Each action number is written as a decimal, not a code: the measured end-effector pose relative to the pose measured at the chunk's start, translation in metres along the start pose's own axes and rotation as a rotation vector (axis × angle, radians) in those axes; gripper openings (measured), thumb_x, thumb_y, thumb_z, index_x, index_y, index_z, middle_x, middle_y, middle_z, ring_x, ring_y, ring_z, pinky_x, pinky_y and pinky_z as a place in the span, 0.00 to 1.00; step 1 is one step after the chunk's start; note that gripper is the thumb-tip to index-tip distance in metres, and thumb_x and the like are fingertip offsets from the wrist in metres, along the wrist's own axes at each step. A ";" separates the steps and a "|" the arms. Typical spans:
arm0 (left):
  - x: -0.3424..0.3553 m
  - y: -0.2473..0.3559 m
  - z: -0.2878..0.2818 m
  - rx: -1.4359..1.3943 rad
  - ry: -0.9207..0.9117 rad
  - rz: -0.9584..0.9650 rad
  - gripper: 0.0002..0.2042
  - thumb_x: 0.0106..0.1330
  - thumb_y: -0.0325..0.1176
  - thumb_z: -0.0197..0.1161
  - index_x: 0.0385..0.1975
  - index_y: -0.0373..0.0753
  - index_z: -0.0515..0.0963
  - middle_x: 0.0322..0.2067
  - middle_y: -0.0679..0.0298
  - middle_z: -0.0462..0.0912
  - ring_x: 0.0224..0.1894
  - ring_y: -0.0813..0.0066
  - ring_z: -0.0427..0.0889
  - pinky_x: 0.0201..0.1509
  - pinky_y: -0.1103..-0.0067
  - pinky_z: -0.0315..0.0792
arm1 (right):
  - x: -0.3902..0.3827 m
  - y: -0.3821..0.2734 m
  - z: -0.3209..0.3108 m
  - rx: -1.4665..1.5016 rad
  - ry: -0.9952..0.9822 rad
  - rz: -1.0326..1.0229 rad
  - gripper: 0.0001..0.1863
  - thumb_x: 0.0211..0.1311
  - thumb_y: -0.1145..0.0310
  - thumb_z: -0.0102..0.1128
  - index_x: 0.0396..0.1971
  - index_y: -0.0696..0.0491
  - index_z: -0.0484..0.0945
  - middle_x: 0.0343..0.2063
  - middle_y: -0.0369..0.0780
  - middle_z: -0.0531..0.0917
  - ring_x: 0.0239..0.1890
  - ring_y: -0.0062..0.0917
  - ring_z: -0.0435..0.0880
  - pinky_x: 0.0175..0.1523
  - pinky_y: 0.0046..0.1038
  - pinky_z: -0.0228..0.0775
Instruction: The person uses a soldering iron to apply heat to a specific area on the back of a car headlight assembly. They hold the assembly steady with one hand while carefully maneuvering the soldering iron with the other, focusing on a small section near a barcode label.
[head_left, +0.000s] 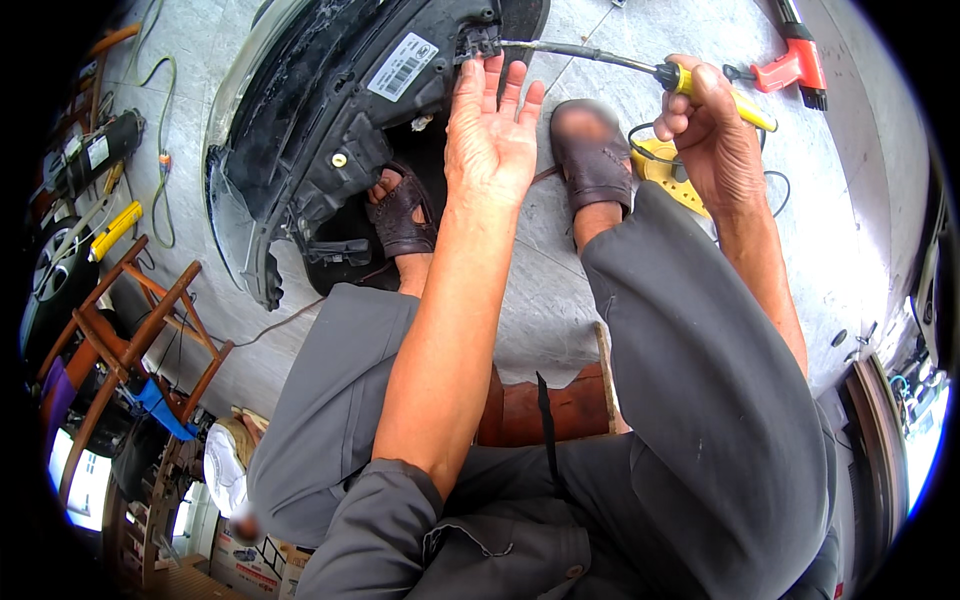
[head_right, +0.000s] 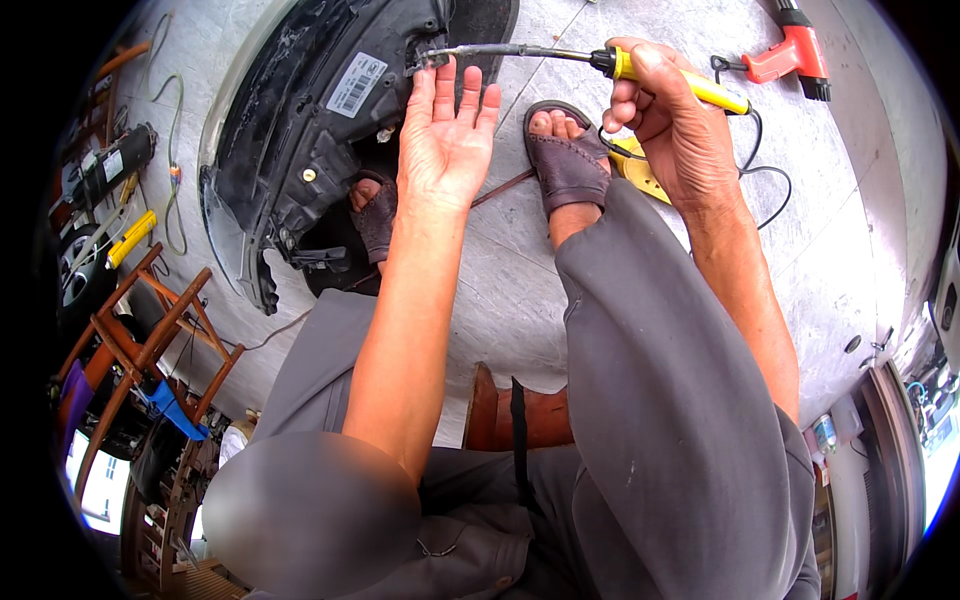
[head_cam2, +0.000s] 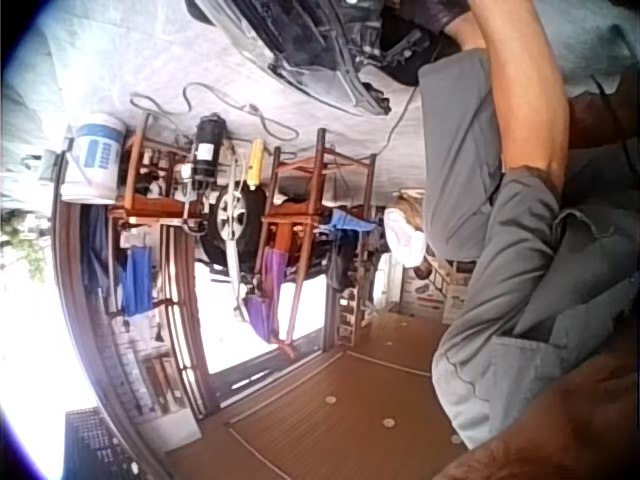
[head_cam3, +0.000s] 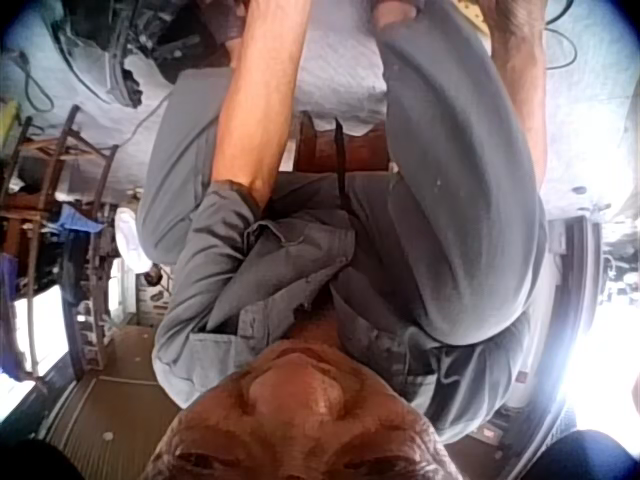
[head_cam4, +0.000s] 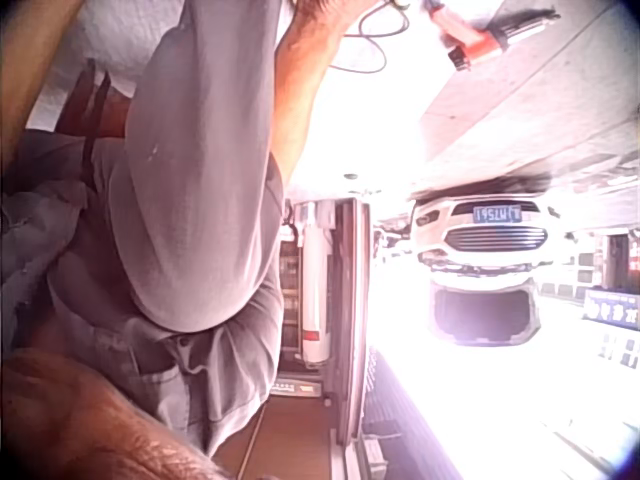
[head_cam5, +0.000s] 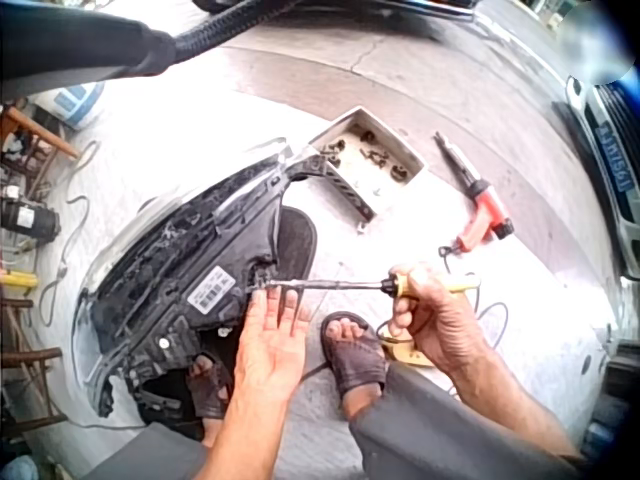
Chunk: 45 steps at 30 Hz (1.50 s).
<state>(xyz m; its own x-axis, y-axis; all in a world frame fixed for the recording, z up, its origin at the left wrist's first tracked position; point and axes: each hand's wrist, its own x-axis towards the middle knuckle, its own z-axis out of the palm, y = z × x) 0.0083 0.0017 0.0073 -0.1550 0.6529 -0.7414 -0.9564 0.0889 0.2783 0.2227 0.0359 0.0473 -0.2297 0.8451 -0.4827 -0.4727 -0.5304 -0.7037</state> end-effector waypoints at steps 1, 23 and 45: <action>0.000 0.000 0.000 0.000 0.003 -0.003 0.10 0.64 0.37 0.67 0.41 0.42 0.77 0.46 0.69 0.77 0.54 0.67 0.73 0.64 0.61 0.66 | 0.000 0.000 0.001 -0.031 0.008 0.002 0.20 0.66 0.61 0.60 0.49 0.61 0.76 0.27 0.37 0.79 0.27 0.18 0.79 0.36 0.25 0.76; 0.006 0.000 -0.010 0.016 -0.078 -0.008 0.11 0.64 0.40 0.66 0.42 0.45 0.78 0.48 0.71 0.78 0.56 0.68 0.71 0.66 0.62 0.63 | 0.011 0.001 0.040 -0.538 -0.004 -0.116 0.17 0.60 0.64 0.66 0.46 0.58 0.83 0.28 0.37 0.82 0.28 0.18 0.80 0.36 0.22 0.75; 0.001 -0.002 -0.006 -0.026 -0.056 0.017 0.14 0.63 0.41 0.67 0.42 0.43 0.76 0.46 0.70 0.75 0.54 0.68 0.72 0.63 0.62 0.67 | 0.012 0.001 0.028 -0.472 0.010 -0.124 0.19 0.61 0.60 0.66 0.46 0.56 0.83 0.31 0.38 0.83 0.29 0.18 0.81 0.39 0.21 0.77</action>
<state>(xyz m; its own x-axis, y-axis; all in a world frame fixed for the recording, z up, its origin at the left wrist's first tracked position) 0.0087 -0.0021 0.0019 -0.1579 0.6951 -0.7014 -0.9599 0.0584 0.2741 0.1952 0.0478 0.0554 -0.1869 0.9043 -0.3837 -0.0582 -0.4001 -0.9146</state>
